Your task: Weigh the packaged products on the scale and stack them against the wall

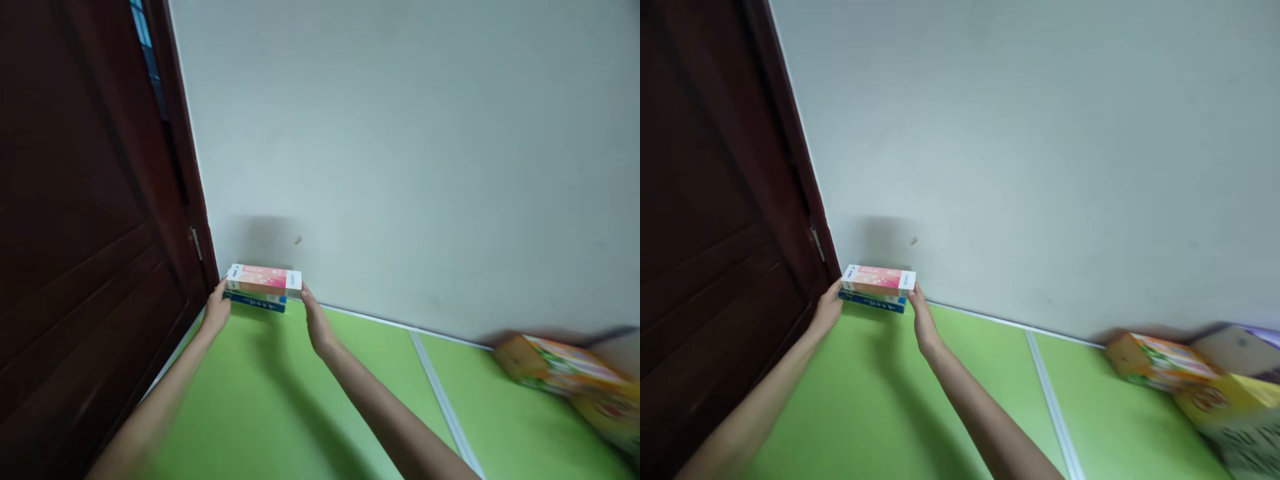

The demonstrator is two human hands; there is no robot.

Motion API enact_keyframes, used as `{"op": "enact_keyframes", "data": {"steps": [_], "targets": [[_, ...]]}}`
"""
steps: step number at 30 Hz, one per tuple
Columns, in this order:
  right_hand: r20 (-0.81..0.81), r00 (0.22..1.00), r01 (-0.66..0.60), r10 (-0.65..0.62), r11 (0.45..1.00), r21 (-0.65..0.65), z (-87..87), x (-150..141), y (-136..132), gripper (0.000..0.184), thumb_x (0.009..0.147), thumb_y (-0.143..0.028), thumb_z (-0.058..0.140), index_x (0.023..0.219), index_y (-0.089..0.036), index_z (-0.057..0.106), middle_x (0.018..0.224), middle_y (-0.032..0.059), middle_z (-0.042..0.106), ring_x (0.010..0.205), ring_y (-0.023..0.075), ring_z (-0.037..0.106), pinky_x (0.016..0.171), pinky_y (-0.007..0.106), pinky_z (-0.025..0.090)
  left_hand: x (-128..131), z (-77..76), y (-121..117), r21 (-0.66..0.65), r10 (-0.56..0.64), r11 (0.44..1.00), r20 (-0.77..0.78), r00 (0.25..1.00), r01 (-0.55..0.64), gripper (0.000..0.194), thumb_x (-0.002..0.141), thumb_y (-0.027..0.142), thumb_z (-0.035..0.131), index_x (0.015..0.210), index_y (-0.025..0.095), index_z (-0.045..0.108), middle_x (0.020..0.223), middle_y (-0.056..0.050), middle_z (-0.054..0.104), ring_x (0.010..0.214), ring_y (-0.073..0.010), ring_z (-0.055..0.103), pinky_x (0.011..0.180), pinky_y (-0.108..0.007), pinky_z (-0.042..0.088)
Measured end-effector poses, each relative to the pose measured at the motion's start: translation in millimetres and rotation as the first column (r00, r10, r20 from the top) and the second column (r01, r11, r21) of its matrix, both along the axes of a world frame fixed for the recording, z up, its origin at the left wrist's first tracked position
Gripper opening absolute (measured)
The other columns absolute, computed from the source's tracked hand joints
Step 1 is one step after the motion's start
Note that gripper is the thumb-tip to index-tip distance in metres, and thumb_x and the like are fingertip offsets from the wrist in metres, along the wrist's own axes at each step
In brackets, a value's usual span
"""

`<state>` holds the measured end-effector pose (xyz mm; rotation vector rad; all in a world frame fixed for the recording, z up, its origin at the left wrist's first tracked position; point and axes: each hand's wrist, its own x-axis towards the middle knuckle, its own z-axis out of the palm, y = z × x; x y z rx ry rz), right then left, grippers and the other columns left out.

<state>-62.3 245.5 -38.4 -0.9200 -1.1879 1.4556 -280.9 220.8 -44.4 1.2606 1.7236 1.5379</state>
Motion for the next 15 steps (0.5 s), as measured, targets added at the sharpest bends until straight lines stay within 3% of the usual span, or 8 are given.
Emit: {"op": "enact_keyframes", "data": {"steps": [4,7,11,15], "targets": [[0.109,0.994,-0.002,0.000,1.000,0.019,19.7,94.4,-91.2,0.067,0.081,-0.062,0.045,0.137,-0.028,0.038,0.151,-0.0048,0.026,0.142,0.0210,0.014,0.116,0.041,0.007,64.5,9.5,-100.4,-0.140,-0.183,0.974,-0.042,0.982,0.175,0.072,0.069,0.003,0.042,0.140,0.014,0.036,0.144,-0.005,0.041,0.135,-0.0191,0.032,0.113,-0.034,0.018],[0.207,0.976,0.051,-0.061,0.997,0.052,14.7,163.6,-181.1,0.062,0.084,-0.061,0.042,0.137,-0.031,0.038,0.150,-0.0054,0.028,0.141,0.0213,0.017,0.116,0.041,0.007,119.7,-0.9,-188.9,-0.275,-0.306,0.917,-0.019,0.952,0.289,0.072,0.075,0.006,0.040,0.144,0.023,0.026,0.151,0.002,0.027,0.139,-0.0172,0.019,0.114,-0.035,0.013],[0.287,0.947,0.176,-0.143,0.980,-0.095,-18.3,226.0,-289.8,0.065,0.083,-0.064,0.039,0.139,-0.032,0.035,0.151,-0.0037,0.027,0.141,0.0259,0.017,0.115,0.048,0.011,183.0,-43.9,-289.1,-0.372,-0.368,0.858,0.032,0.929,0.353,0.072,0.079,0.004,0.034,0.145,0.028,0.019,0.153,0.007,0.016,0.140,-0.0160,0.012,0.115,-0.036,0.012],[0.265,0.934,0.284,-0.241,0.949,-0.139,-55.8,247.0,-346.7,0.067,0.081,-0.065,0.041,0.138,-0.030,0.037,0.150,-0.0024,0.030,0.141,0.0266,0.018,0.115,0.047,0.012,219.8,-87.2,-338.7,-0.286,-0.371,0.891,-0.012,0.929,0.352,0.077,0.073,-0.005,0.029,0.143,0.025,0.028,0.152,0.006,0.021,0.140,-0.0145,0.015,0.116,-0.033,0.009]]}}
